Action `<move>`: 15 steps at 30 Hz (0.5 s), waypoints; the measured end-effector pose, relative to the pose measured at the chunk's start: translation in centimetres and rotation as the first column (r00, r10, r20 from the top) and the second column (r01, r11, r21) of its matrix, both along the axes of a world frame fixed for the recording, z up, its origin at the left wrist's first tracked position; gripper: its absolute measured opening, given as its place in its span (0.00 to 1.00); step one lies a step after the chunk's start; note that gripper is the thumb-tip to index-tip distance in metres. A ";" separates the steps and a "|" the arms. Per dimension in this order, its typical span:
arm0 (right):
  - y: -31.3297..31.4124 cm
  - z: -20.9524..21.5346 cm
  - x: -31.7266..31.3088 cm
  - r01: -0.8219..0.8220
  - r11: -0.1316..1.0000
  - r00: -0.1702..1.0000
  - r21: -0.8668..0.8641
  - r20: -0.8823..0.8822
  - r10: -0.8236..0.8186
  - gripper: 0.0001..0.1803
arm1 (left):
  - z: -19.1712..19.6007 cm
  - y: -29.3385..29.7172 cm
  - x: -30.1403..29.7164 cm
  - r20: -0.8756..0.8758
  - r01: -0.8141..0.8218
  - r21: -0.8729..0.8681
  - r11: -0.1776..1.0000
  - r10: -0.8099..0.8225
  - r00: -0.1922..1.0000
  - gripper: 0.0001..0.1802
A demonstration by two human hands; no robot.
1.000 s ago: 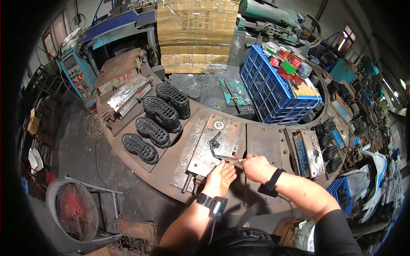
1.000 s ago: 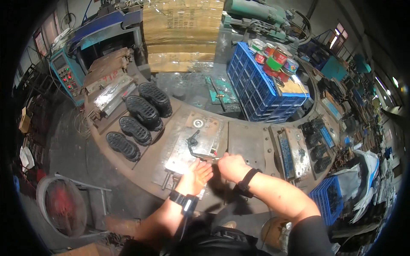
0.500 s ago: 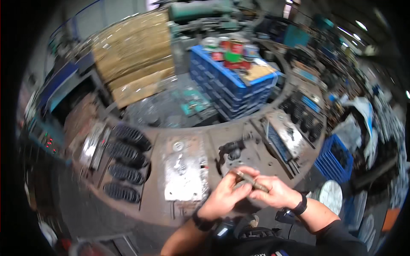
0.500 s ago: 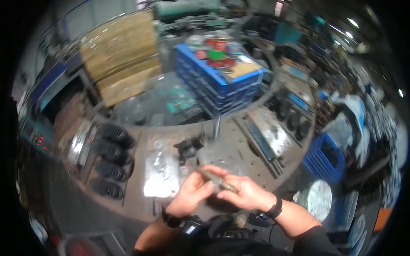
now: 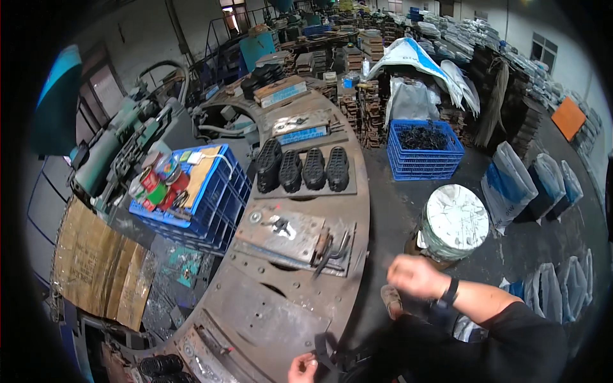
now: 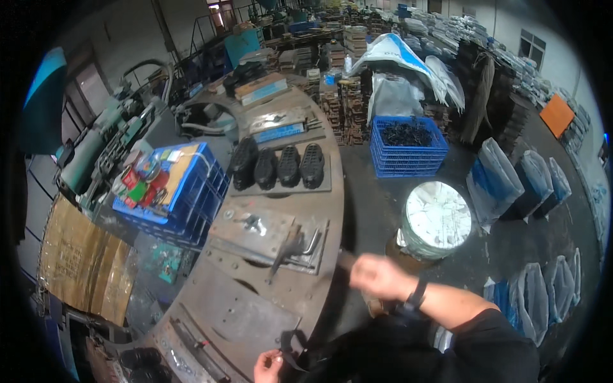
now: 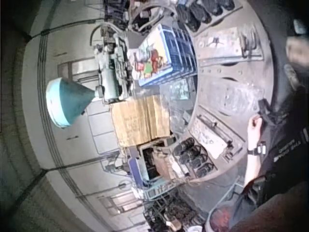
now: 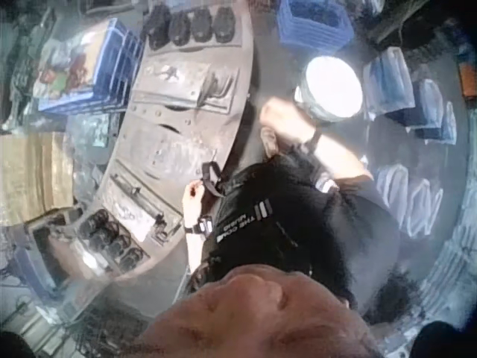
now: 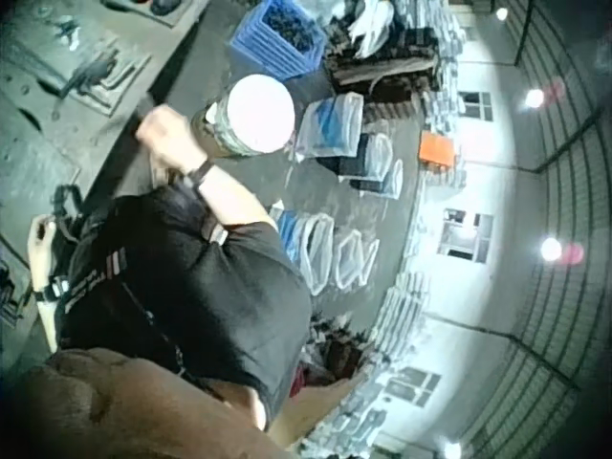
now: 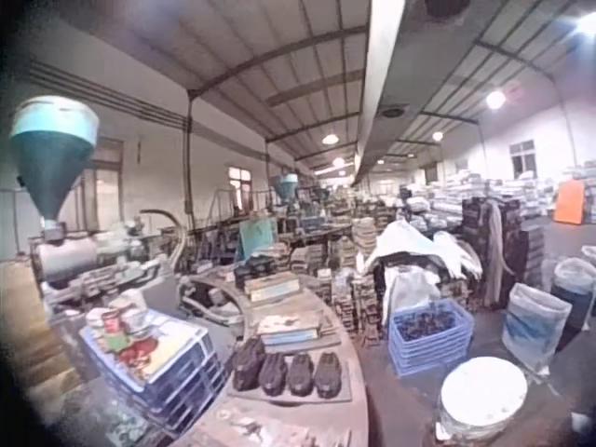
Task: The person uses a metal tool to trim excess rubber from the edges of shoe soles that have been pressed in a mold. After trimming, the person stacks the finished soles and places them into a large plastic bag. The process is repeated for multiple soles throughout the video.
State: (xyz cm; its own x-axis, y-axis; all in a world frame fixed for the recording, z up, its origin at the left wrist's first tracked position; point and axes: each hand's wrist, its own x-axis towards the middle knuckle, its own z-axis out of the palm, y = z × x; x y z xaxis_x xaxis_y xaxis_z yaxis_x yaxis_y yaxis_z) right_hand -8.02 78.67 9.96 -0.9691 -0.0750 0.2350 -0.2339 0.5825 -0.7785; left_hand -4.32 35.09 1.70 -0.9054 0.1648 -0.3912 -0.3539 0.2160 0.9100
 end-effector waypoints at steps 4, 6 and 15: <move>20.1 -4.4 -6.9 0.638 0.588 0.746 -0.498 0.591 -0.309 0.14 | -1.8 10.0 -6.0 -0.017 -0.069 0.094 0.993 0.070 0.997 0.15; 26.2 -7.1 -7.7 0.638 0.722 0.676 -0.267 0.643 -0.360 0.15 | -1.3 15.9 -10.4 -0.062 -0.067 0.113 0.991 0.075 0.995 0.16; 28.0 -22.3 3.7 -0.051 0.965 0.748 0.258 0.649 -0.134 0.28 | -3.5 32.2 -21.5 -0.665 -0.076 -0.524 0.848 -0.352 0.658 0.23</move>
